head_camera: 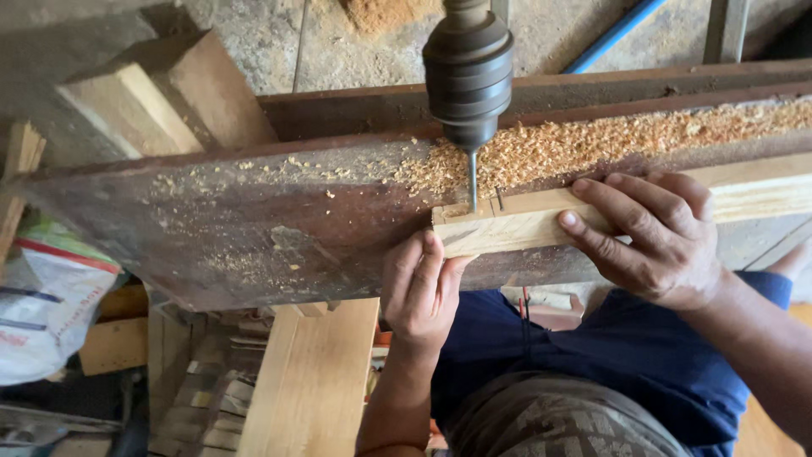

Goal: The person uses a drill press to bore holes into small rectangular wooden pieces. They hold each piece under the spinning drill bit, create a hole, then move the finished piece aside and repeat the process with new pieces.

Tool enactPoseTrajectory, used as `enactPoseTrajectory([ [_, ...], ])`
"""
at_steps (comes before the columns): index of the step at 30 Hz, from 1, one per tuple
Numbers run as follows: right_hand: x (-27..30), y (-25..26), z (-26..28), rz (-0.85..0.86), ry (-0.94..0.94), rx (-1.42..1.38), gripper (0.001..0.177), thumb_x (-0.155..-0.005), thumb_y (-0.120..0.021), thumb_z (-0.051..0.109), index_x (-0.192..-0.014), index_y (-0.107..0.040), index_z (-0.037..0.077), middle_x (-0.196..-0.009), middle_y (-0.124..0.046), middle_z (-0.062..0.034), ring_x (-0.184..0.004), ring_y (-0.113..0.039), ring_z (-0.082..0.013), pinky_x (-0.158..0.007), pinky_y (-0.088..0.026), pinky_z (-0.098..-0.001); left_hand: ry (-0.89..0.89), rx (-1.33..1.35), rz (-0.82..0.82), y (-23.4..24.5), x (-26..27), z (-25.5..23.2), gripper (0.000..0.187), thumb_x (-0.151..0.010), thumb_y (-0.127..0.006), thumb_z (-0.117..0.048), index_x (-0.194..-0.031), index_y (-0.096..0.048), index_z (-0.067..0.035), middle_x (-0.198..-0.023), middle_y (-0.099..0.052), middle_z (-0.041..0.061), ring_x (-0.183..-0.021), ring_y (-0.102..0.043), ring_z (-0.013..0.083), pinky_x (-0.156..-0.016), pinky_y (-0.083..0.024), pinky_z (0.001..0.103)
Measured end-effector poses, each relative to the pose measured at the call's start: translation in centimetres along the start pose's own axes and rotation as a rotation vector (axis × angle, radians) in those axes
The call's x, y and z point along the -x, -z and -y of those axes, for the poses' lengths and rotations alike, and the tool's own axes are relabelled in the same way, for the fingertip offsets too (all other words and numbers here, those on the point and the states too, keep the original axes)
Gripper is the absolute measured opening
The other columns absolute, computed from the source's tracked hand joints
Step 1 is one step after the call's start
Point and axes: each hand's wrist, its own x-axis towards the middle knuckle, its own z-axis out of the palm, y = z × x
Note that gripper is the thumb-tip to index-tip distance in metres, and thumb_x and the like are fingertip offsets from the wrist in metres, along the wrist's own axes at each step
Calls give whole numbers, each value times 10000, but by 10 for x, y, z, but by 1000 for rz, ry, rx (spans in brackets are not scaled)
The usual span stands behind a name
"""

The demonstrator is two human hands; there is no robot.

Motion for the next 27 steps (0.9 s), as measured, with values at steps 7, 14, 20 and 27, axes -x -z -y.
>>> enactPoseTrajectory([
  [7,-5,6,0,27,-10,-23,441,-827,-782,97,-1264,-751,155,-1305,-715,-113,-1140,-637,-293,-942,-473,-442,9,13,15,1,-6,0,439,-851,-900,-27,-1213,-661,45,-1130,-684,180,-981,-691,330,-839,-601,416],
  [14,-10,10,-3,31,10,-48,437,-830,-765,121,-1266,-749,134,-1305,-711,-127,-1140,-637,-303,-940,-471,-447,11,17,20,3,-7,-3,497,-853,-899,-33,-1274,-642,30,-1146,-674,169,-978,-690,324,-839,-603,409],
  [20,-13,9,-4,28,13,-19,445,-834,-767,114,-1277,-738,143,-1309,-708,-125,-1152,-636,-298,-944,-476,-443,13,6,27,2,-9,-2,491,-855,-895,-26,-1272,-642,31,-1148,-673,169,-976,-688,321,-837,-603,407],
  [27,-19,13,-9,53,8,-26,462,-825,-767,147,-1286,-744,151,-1309,-712,-111,-1137,-637,-294,-955,-481,-446,4,37,11,0,-17,-2,490,-850,-897,-33,-1262,-647,51,-1140,-682,171,-974,-698,304,-822,-609,388],
])
